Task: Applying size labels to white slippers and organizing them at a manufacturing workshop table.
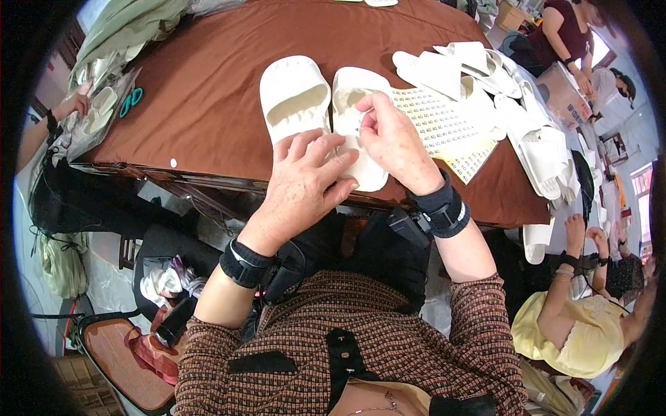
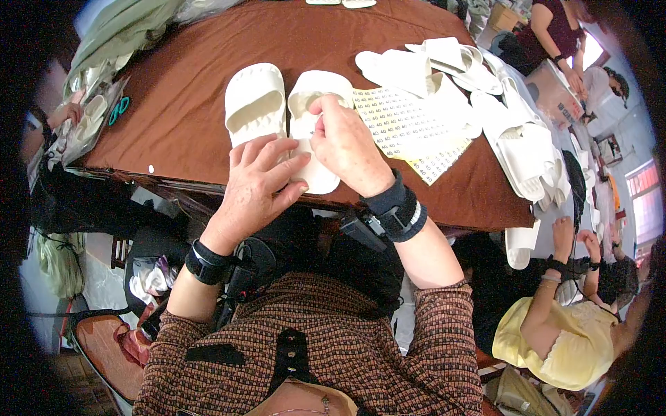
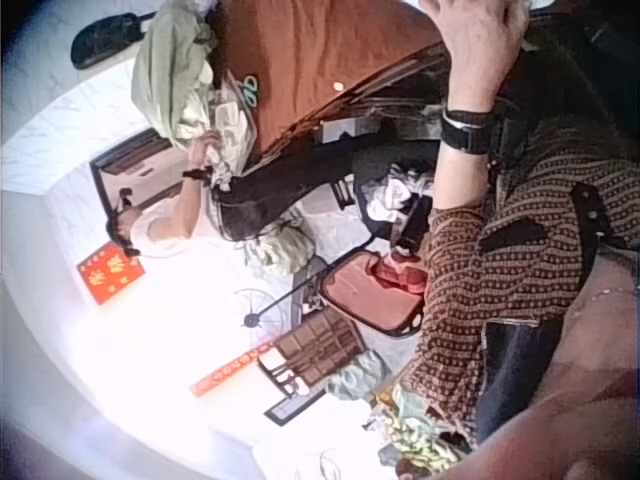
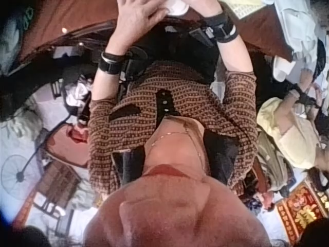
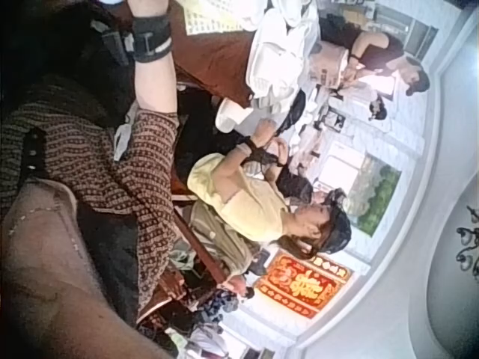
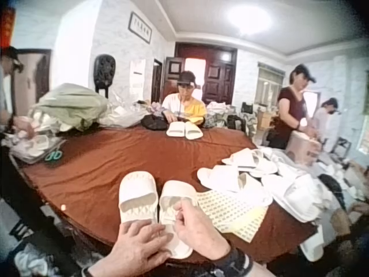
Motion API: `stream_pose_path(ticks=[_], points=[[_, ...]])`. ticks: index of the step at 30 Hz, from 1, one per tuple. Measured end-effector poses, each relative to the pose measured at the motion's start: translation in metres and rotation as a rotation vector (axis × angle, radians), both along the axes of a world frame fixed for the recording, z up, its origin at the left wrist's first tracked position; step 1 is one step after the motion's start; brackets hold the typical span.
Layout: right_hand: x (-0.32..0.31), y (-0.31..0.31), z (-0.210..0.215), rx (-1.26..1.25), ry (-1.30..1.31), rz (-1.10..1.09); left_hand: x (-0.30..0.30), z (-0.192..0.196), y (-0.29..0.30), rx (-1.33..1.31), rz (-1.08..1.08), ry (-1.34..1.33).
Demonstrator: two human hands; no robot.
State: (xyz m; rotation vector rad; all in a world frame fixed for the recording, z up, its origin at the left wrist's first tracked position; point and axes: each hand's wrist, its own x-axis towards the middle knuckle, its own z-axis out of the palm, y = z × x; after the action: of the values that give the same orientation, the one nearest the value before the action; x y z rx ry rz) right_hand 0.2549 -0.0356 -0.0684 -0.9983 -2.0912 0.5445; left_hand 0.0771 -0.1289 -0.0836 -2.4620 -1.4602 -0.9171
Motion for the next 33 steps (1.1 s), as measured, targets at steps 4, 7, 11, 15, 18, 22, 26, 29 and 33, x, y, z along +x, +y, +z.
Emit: stream_pose_path(ticks=[4, 7, 11, 15, 18, 22, 26, 29, 33], points=[[-0.0010, -0.0001, -0.0011, 0.003, -0.006, 0.004, -0.0003, -0.0001, 0.0001, -0.005, -0.005, -0.007], [-0.0012, -0.0004, -0.0027, 0.054, -0.011, 0.003, 0.0001, -0.0003, 0.0000, -0.003, -0.002, -0.007], [-0.0011, 0.0003, -0.0039, 0.083, -0.003, 0.012, -0.0005, -0.0001, -0.0004, -0.005, -0.001, 0.003], [-0.0015, 0.0017, -0.0032, 0.072, -0.011, 0.017, -0.0006, -0.0008, 0.0003, -0.002, -0.007, -0.002], [-0.0017, 0.0021, -0.0026, 0.042, -0.013, 0.012, -0.0005, -0.0016, 0.0011, 0.004, -0.008, -0.007], [-0.0023, 0.0016, -0.0034, 0.053, -0.022, -0.006, -0.0004, -0.0022, 0.0008, 0.006, -0.008, -0.010], [-0.0021, 0.0015, -0.0061, 0.089, -0.052, -0.021, 0.0000, -0.0017, 0.0006, 0.008, -0.003, -0.005], [-0.0013, 0.0030, -0.0077, 0.059, 0.006, -0.009, -0.0003, -0.0010, 0.0008, 0.012, -0.006, -0.002], [-0.0001, 0.0052, -0.0081, -0.010, 0.080, -0.009, -0.0011, -0.0005, -0.0003, 0.008, -0.010, -0.006]])
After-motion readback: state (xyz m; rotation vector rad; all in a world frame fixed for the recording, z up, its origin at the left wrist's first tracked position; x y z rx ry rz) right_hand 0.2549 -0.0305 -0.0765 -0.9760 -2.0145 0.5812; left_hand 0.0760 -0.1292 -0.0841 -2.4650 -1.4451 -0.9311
